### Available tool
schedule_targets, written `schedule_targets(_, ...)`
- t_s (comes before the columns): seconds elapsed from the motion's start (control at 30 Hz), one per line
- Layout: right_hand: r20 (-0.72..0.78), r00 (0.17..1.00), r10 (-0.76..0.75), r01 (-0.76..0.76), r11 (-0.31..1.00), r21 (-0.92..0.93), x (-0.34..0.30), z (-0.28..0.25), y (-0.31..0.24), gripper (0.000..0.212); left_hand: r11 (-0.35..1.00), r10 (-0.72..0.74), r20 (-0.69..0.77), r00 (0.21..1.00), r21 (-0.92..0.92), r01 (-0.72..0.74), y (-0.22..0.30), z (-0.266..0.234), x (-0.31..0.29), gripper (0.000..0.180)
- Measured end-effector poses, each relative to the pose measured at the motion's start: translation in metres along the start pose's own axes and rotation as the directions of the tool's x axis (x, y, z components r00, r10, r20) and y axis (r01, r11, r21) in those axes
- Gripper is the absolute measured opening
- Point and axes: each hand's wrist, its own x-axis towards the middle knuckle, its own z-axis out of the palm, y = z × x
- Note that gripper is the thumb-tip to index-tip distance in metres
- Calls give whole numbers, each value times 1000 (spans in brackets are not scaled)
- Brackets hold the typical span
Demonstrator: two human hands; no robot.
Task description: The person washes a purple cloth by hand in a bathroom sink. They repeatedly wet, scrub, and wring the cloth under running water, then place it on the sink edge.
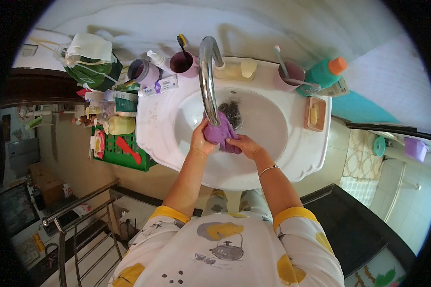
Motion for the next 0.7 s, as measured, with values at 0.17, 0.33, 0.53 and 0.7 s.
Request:
schedule_targets(0.17, -92, 978, -189, 197, 677, 710, 1, 3, -23, 36, 995, -87, -37, 995, -41, 86, 0, -14, 3, 41)
schedule_targets(0.33, -347, 703, -621, 523, 781, -341, -22, 83, -39, 25, 987, -127, -182, 975, 76, 143, -14, -69, 48, 29)
schedule_targets(0.53, -672, 528, -520, 206, 846, -492, 12, 68, -70, 15, 946, 205, -204, 957, 294, -140, -49, -25, 35, 18)
schedule_targets(0.7, -427, 507, -749, 260, 605, -752, 3, 57, -69, 17, 997, -11, -53, 999, 74, 14, -37, -24, 43, 36)
